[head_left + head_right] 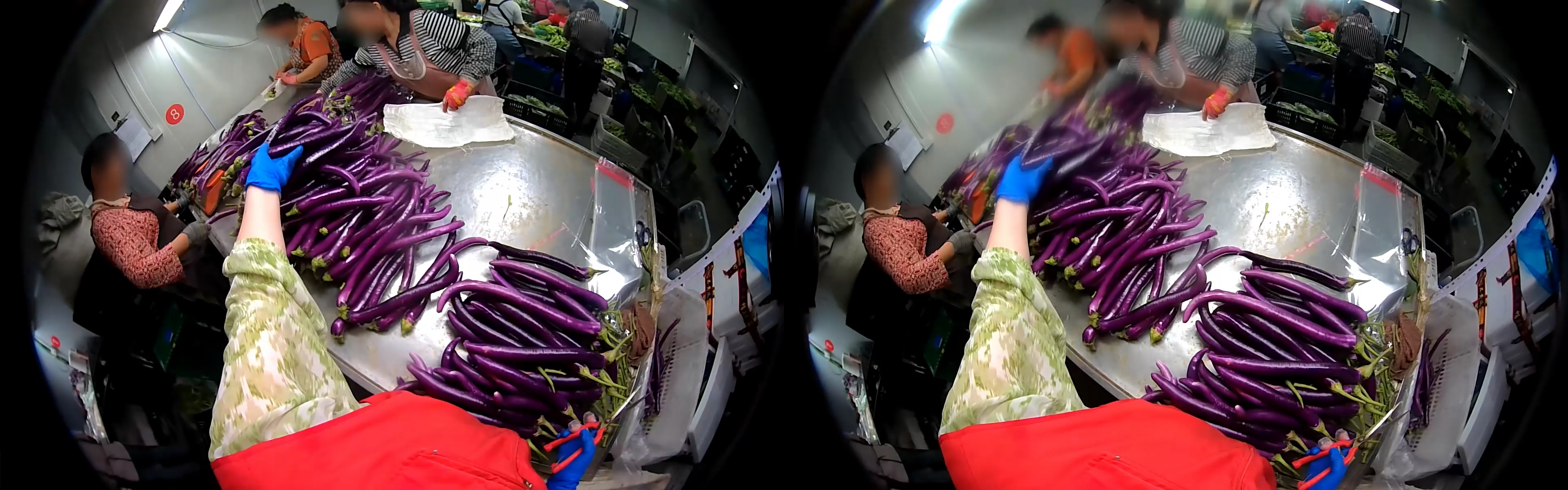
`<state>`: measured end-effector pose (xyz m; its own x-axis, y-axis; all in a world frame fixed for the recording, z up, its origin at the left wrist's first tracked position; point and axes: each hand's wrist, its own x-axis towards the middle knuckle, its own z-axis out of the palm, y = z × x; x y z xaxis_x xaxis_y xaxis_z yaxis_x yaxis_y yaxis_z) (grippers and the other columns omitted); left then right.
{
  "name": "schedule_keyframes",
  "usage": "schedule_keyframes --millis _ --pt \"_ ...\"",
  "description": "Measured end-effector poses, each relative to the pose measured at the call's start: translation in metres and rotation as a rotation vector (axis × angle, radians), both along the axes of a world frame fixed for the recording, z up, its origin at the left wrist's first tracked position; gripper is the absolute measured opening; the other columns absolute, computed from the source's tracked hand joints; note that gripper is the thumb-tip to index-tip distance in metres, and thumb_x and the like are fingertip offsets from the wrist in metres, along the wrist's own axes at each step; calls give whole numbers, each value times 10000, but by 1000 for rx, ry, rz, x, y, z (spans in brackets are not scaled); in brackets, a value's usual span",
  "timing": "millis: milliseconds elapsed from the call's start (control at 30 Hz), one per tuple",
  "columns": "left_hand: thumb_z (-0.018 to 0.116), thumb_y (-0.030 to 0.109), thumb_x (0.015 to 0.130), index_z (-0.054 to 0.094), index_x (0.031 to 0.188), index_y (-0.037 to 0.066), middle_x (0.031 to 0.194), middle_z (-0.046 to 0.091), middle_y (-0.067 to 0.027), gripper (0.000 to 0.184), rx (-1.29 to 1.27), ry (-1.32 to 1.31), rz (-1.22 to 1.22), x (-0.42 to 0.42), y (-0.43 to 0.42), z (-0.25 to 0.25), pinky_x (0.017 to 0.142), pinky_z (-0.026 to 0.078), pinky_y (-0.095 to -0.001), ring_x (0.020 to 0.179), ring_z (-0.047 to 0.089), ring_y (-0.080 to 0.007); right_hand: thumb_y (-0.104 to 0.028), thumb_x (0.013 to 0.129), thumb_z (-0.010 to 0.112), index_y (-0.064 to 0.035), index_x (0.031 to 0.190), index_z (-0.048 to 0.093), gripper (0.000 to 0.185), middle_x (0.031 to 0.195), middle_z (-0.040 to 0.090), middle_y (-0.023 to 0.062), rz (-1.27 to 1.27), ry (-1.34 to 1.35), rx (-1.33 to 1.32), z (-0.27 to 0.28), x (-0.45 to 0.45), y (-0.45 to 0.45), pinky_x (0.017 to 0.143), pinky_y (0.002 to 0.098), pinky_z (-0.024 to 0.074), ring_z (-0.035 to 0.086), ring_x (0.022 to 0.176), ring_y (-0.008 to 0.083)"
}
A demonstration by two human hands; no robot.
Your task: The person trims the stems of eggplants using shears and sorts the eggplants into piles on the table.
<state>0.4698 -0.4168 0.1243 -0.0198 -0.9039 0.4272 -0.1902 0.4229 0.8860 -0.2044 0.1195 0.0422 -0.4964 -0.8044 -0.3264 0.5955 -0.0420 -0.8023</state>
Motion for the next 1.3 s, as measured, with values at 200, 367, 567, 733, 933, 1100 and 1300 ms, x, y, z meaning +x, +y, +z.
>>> schedule_keyframes --millis 200,367,567,733,933,1100,1300 --pt "289 702 865 459 1260 -57 1251 534 -239 873 638 1084 -414 31 10 -29 825 538 -389 1122 560 -337 -169 836 590 -62 1236 426 445 894 530 63 -13 33 2 -2 -3 1 694 278 463 528 816 142" --pt "297 686 869 452 1233 -44 1265 523 -250 830 451 1321 -245 -8 17 -17 816 542 -416 1122 552 -385 -185 830 588 -57 1244 425 463 907 529 70 -10 -21 -46 -1 0 1 716 279 447 522 815 152" --pt "551 451 897 593 1071 1 1235 570 -179 485 -6 346 421 -109 41 44 914 468 -417 1037 602 -325 -171 830 572 -55 1247 419 460 911 526 80 -101 -15 -29 -2 8 0 718 267 448 513 814 153" --pt "681 432 742 398 1367 146 1349 437 -137 743 -397 -1480 818 -133 72 -15 1031 298 -506 1254 400 -338 -167 818 578 -28 1295 405 527 947 516 71 -124 -2 14 -7 12 5 721 278 444 517 848 150" --pt "660 508 743 348 1413 137 1319 437 -205 827 -475 -1434 825 -143 62 -5 929 357 -558 1228 397 -391 -98 818 562 6 1286 400 507 941 558 99 -235 18 83 -1 17 8 753 311 465 550 847 184" --pt "681 277 817 448 1344 52 1292 482 -185 618 -697 -897 298 -248 74 21 995 359 -454 1179 466 -315 -101 801 571 -58 1212 430 437 896 536 71 -194 -59 19 -11 11 10 755 278 487 548 847 151" --pt "722 283 795 382 1395 83 1355 447 -154 718 23 -647 -698 -436 115 -44 1072 310 -358 1271 409 -273 -103 795 600 -9 1225 424 474 895 563 84 -208 -40 53 -10 5 3 756 278 484 568 858 169"
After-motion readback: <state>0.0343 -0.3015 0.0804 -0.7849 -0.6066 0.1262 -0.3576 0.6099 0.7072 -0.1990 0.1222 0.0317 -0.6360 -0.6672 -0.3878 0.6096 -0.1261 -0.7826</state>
